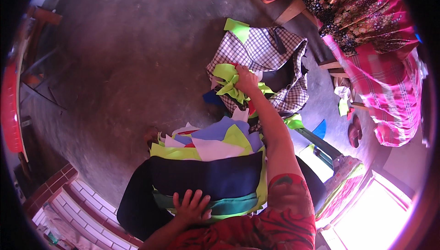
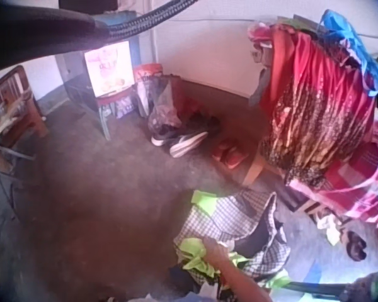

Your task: The person sits on the floor and sorts through a pile of colorful fabric pieces, picking up and placing down individual pieces repeatedly. The person handles green, white, and dark-colored fabric pieces by hand without using tools.

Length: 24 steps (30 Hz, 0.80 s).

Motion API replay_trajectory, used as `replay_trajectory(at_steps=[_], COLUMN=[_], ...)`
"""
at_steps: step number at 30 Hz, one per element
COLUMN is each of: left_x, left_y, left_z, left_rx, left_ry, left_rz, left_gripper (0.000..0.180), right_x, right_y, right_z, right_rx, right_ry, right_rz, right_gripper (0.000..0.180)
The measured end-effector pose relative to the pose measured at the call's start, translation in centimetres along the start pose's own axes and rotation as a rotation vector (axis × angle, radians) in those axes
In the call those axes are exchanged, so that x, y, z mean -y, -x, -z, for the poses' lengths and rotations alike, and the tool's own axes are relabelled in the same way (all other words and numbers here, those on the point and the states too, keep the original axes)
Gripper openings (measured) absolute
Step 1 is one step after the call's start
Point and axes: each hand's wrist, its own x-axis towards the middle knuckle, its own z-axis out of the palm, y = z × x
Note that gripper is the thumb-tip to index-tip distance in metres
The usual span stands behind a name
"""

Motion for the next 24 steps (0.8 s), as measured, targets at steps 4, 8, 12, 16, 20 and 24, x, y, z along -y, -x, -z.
replay_trajectory(at_steps=[4, 8, 12, 16, 20, 24], left_x=[-0.3, -0.3, -0.6, -0.7, -1.1, -1.5], left_y=[-0.7, -1.6, -2.0, -2.4, -2.3, -2.2], left_z=[0.1, 0.3, 0.9, 1.2, 1.4, 1.6], left_rx=[-0.034, -0.033, -0.062, -0.093, -0.132, -0.159], left_ry=[0.021, 0.045, 0.074, 0.085, 0.080, 0.041], left_rz=[0.033, 0.027, 0.050, 0.023, 0.028, 0.027], left_gripper=[0.048, 0.049, 0.052, 0.053, 0.054, 0.057], right_x=[0.9, 0.3, 0.7, 1.0, 0.5, 1.9], right_y=[1.7, 3.2, 6.1, 10.7, 18.3, 30.2], right_z=[2.7, 8.9, 18.5, 27.6, 36.6, 43.9], right_rx=[-0.088, -0.252, -0.396, -0.574, -0.654, -0.697], right_ry=[-0.034, -0.123, -0.202, -0.150, -0.245, -0.402], right_rz=[-0.087, -0.129, -0.039, 0.023, 0.108, 0.208], right_gripper=[0.071, 0.080, 0.074, 0.069, 0.074, 0.059])
